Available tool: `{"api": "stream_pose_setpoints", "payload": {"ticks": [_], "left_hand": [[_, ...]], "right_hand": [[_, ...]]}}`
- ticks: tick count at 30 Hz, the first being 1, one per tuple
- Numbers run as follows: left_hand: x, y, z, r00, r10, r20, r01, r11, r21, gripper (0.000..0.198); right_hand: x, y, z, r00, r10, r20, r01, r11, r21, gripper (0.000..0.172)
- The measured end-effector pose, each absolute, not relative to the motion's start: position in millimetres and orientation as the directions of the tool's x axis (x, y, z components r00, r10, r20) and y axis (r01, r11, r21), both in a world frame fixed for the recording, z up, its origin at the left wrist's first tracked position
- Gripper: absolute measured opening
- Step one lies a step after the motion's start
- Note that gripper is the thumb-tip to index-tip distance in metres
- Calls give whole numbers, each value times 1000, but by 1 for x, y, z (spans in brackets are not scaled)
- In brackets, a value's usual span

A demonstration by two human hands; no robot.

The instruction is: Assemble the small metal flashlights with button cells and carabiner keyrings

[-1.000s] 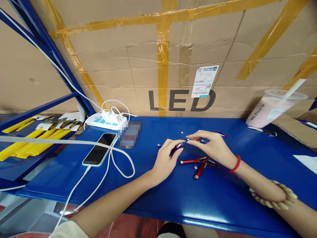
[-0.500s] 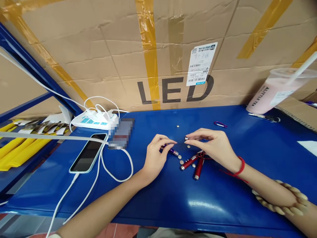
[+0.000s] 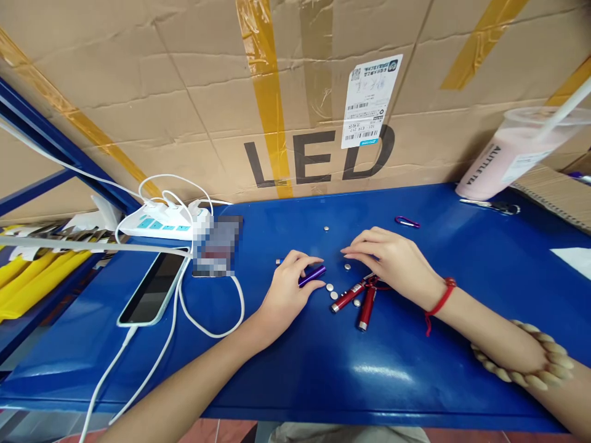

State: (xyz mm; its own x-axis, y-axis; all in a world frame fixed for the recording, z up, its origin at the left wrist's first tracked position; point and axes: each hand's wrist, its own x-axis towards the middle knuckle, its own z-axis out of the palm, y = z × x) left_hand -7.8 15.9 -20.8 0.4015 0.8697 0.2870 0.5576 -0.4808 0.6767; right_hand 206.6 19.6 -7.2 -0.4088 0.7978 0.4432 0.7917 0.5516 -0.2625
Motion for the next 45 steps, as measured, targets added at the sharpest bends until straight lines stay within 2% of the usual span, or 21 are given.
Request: {"api": "stream_pose_setpoints", "payload": {"ticks": [4,8,12,20,24,28,32,34,37,40,45], "left_hand": [[-7,13,-21,395,863,315,596,-502,627,31],[-5,9,-16,332,876,350,538,-481,693,35],[-3,5,-8,282,881,379,465,-471,750,26],[-1,2,-7,286,858,426,417,-512,751,13],[0,1,-8,303,840,449,374,-539,755,14],[1,0,-8,302,836,458,363,-546,755,15],[1,0,-10,310,837,451,370,-543,754,16],[1,0,-11,328,829,453,380,-555,740,16],[1,0,-12,353,805,477,400,-591,700,17],[0,-2,-11,363,783,506,423,-622,659,16],[0,-3,-10,359,782,509,445,-623,644,15]], "right_hand": [[208,21,-9,-432,809,398,816,539,-209,20],[207,18,-5,-447,790,419,813,555,-178,21],[206,17,-7,-483,802,351,825,551,-126,19],[204,17,-7,-424,844,328,840,502,-205,13],[201,17,-4,-395,863,316,844,476,-246,16],[198,12,-1,-355,847,395,811,490,-321,14],[191,1,6,-320,759,566,648,612,-454,6],[187,-5,10,-311,701,641,571,678,-463,3],[181,-10,12,-320,625,712,504,748,-431,8],[179,-11,10,-335,598,728,480,773,-415,10],[177,-10,9,-332,645,688,475,745,-469,6]]}}
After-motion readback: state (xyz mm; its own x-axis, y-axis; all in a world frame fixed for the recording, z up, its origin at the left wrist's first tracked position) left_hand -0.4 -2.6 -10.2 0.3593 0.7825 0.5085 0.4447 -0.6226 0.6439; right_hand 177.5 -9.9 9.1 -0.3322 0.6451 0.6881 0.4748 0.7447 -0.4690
